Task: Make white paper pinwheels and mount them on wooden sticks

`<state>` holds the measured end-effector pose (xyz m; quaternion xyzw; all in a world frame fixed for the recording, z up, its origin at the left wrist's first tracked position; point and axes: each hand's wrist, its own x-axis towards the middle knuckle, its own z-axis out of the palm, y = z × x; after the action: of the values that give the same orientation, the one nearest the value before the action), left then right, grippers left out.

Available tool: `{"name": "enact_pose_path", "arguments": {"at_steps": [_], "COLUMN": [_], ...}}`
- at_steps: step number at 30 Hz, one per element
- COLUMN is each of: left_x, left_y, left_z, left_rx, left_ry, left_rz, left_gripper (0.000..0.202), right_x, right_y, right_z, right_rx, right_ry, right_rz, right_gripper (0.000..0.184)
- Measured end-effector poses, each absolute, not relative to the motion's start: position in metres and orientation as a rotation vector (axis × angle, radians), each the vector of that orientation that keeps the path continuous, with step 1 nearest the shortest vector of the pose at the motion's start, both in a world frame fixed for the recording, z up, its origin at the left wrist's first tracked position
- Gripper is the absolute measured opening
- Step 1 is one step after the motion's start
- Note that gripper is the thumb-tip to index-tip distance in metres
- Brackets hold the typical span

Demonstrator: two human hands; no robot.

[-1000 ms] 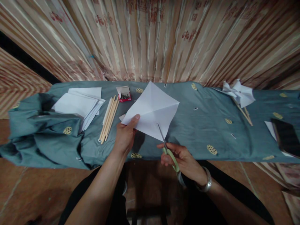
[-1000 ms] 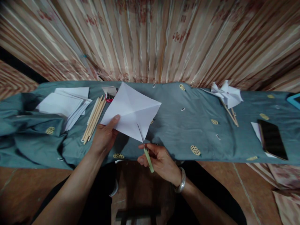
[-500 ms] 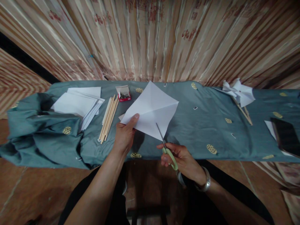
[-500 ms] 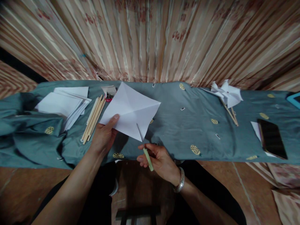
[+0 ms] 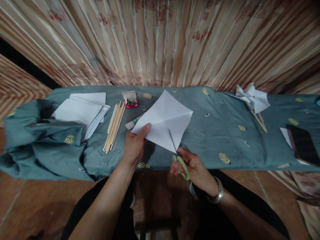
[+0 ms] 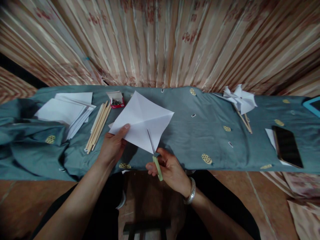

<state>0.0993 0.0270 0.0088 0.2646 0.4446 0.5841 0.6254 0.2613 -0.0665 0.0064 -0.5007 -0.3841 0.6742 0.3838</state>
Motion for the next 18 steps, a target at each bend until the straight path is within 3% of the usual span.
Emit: {"name": "enact_pose_path", "arguments": {"at_steps": [8,18], "left_x": [0.0997,0.1032], "left_y": [0.0268,0.0248], "left_z": [0.0105,0.0097], "left_rx": [0.595,0.594], "left_ry": [1.019,1.011], "left_rz": [1.341,1.32], "left_gripper": [0.035,0.034], "right_x": [0.2598,0.2607], "right_y": [-0.066,-0.0642], "right_z": [0.0075,0.014], "right_rx": [-1.296,-1.324], "right_ry": [-0.91,-0.983], "right_rz": [1.726,1.682], "right_gripper": [0.057,0.051]}}
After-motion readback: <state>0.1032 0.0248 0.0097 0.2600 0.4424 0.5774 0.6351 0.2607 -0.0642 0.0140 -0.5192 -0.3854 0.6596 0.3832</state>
